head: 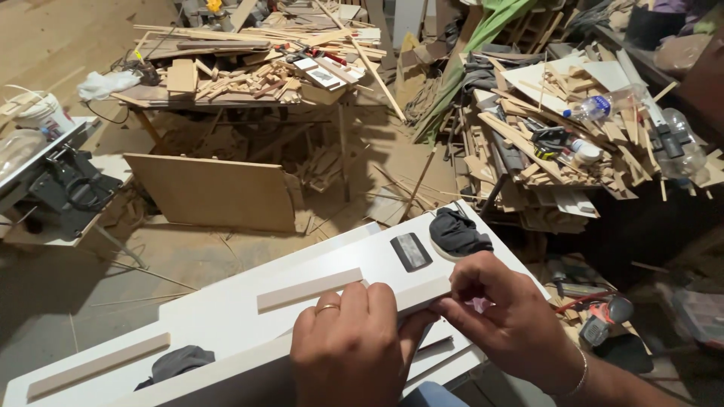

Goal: Trimming excess edge banding from a board and sanding the edges.

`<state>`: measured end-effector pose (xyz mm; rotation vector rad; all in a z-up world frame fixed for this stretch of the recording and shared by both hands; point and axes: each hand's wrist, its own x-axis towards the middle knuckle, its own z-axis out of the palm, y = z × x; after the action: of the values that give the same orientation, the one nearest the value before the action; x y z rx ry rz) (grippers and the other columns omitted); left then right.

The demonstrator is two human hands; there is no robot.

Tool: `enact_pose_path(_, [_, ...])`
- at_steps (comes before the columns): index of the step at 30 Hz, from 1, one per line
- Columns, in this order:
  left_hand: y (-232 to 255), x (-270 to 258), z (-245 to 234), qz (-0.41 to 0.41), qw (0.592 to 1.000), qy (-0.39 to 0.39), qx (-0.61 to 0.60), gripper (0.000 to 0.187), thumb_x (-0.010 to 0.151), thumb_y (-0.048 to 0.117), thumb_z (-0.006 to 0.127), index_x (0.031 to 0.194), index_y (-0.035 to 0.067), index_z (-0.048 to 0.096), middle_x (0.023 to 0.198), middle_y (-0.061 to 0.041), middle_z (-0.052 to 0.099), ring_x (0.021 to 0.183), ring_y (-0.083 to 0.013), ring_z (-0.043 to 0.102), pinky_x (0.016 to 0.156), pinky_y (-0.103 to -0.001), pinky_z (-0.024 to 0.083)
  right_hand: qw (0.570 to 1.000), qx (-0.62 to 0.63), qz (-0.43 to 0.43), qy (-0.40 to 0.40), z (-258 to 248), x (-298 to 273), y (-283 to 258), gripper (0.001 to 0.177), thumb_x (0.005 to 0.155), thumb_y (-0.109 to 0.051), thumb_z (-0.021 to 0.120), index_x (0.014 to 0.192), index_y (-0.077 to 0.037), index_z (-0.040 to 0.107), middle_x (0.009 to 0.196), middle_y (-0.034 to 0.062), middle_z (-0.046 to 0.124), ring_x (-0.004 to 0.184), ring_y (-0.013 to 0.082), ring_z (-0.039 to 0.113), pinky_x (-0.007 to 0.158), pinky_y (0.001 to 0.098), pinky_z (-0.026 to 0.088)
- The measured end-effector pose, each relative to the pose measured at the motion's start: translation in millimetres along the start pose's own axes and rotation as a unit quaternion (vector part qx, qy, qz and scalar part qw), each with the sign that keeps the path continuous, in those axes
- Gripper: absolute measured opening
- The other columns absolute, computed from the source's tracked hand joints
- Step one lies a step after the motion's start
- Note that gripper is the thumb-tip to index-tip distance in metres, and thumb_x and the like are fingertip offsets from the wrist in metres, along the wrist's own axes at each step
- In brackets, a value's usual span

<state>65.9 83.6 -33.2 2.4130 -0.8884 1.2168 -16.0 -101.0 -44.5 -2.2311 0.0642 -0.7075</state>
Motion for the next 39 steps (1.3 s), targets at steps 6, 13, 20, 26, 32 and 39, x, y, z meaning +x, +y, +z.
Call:
enact_pose_path(6, [-0.6, -0.8, 1.5, 0.005, 1.000, 0.000, 0.003, 0.065, 0.099, 0.078, 0.044, 0.068, 0.021, 0.046, 0.063, -0.001, 0.049, 0.058, -0.0254, 0.052, 0.055, -0.041, 0.037, 0.999, 0.039, 0.005, -0.007, 2.1, 0.3, -3.8, 0.025, 0.088, -0.017, 0.076, 0.078, -0.015, 0.053, 0.071, -0.0020, 0.053, 0.063, 0.0125, 0.046, 0.055, 0.0278, 0.042])
enact_pose_path(13, [-1.0, -2.5, -0.4, 0.019, 1.000, -0.005, 0.006, 0.063, 0.101, 0.074, 0.043, 0.069, 0.020, 0.047, 0.066, -0.001, 0.048, 0.059, -0.0252, 0.052, 0.054, -0.041, 0.037, 1.000, 0.015, -0.013, 0.005, 2.8, -2.8, -0.7, 0.017, 0.088, -0.018, 0.075, 0.084, -0.014, 0.059, 0.078, -0.0017, 0.061, 0.065, 0.0122, 0.052, 0.059, 0.0275, 0.047])
enact_pose_path(20, [0.0, -3.4, -2.2, 0.013, 1.000, -0.008, 0.003, 0.064, 0.099, 0.076, 0.046, 0.070, 0.020, 0.049, 0.065, -0.002, 0.050, 0.057, -0.0256, 0.052, 0.055, -0.041, 0.038, 0.998, 0.013, -0.057, 0.038, 7.5, -5.8, 1.3, 0.017, 0.088, -0.016, 0.075, 0.089, -0.014, 0.058, 0.083, 0.0002, 0.063, 0.067, 0.0125, 0.054, 0.061, 0.0265, 0.047])
enact_pose_path(26, [1.3, -6.1, -3.4, 0.016, 1.000, -0.010, 0.002, 0.062, 0.099, 0.076, 0.047, 0.070, 0.021, 0.049, 0.065, -0.001, 0.050, 0.057, -0.0262, 0.052, 0.056, -0.041, 0.038, 0.996, 0.047, -0.067, 0.032, 7.6, -6.3, -3.2, 0.019, 0.090, -0.015, 0.072, 0.082, -0.013, 0.054, 0.075, 0.0004, 0.057, 0.065, 0.0142, 0.049, 0.060, 0.0279, 0.043])
enact_pose_path(32, [3.1, -5.8, -5.7, 0.018, 1.000, -0.008, 0.010, 0.064, 0.098, 0.079, 0.046, 0.070, 0.021, 0.048, 0.065, 0.000, 0.049, 0.056, -0.0246, 0.052, 0.056, -0.041, 0.038, 0.996, 0.057, -0.071, 0.019, 3.8, -5.3, -10.0, 0.026, 0.091, -0.012, 0.071, 0.077, -0.013, 0.049, 0.073, 0.0004, 0.052, 0.065, 0.0149, 0.046, 0.060, 0.0279, 0.042])
enact_pose_path(39, [3.3, -3.3, -9.6, 0.016, 1.000, 0.000, -0.019, 0.066, 0.096, 0.079, 0.048, 0.068, 0.019, 0.048, 0.063, -0.001, 0.050, 0.057, -0.0262, 0.052, 0.056, -0.041, 0.040, 0.993, 0.101, -0.066, -0.003, 4.0, -5.8, -0.9, 0.023, 0.089, -0.005, 0.071, 0.079, -0.012, 0.052, 0.075, 0.0015, 0.052, 0.066, 0.0148, 0.047, 0.058, 0.0278, 0.042])
